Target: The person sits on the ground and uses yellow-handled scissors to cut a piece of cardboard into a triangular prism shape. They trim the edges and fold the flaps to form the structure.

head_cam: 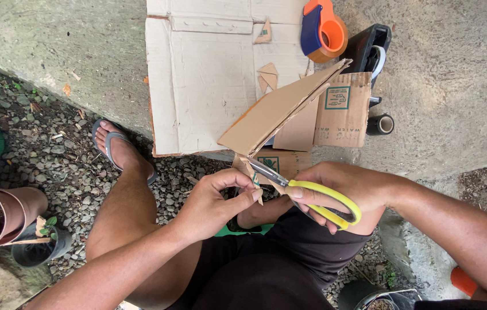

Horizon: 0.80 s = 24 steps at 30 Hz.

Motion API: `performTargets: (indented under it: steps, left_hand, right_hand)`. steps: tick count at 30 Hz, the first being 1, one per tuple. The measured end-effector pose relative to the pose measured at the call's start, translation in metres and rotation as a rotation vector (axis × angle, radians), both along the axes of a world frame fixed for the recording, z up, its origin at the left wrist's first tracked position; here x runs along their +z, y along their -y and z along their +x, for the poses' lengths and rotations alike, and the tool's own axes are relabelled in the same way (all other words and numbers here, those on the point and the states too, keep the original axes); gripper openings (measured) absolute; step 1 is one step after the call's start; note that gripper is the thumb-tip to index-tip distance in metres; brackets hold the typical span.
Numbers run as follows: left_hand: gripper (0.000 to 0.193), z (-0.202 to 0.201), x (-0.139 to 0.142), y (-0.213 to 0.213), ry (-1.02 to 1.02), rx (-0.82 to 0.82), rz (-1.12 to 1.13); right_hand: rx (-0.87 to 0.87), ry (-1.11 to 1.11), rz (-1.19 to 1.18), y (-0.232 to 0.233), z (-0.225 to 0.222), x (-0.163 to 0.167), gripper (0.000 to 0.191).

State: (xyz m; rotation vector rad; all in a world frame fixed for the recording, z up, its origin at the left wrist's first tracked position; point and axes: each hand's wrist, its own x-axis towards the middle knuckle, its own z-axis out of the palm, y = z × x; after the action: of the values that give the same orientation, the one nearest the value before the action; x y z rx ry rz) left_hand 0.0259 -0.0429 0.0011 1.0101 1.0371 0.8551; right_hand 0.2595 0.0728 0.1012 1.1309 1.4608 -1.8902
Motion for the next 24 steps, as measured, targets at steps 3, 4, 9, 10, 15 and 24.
performTargets:
  steps: [3,4,9,10,15,24]
  left_hand:
    - [0.014,0.000,0.000,0.000,-0.017,0.000,-0.007]
    - [0.014,0.000,0.000,0.000,-0.027,0.003,-0.012]
    - [0.013,-0.002,-0.002,-0.001,-0.004,0.027,0.021]
    - [0.012,-0.003,-0.003,-0.001,-0.007,0.031,0.032]
    - [0.010,-0.004,-0.005,0.001,-0.005,0.055,0.056]
    - [0.009,-0.004,-0.009,0.002,0.008,0.058,0.067]
  right_hand:
    - [0.017,0.095,0.034,-0.002,-0.001,-0.002,0.048]
    - [-0.010,0.084,0.020,-0.002,-0.002,-0.004,0.048]
    - [-0.033,0.013,0.104,0.003,-0.002,-0.014,0.043]
    - [-0.051,0.013,0.091,0.003,-0.002,-0.016,0.043]
    - [-0.045,0.041,0.090,-0.001,0.000,-0.021,0.045]
    - [-0.163,-0.054,-0.103,0.002,0.013,-0.016,0.051]
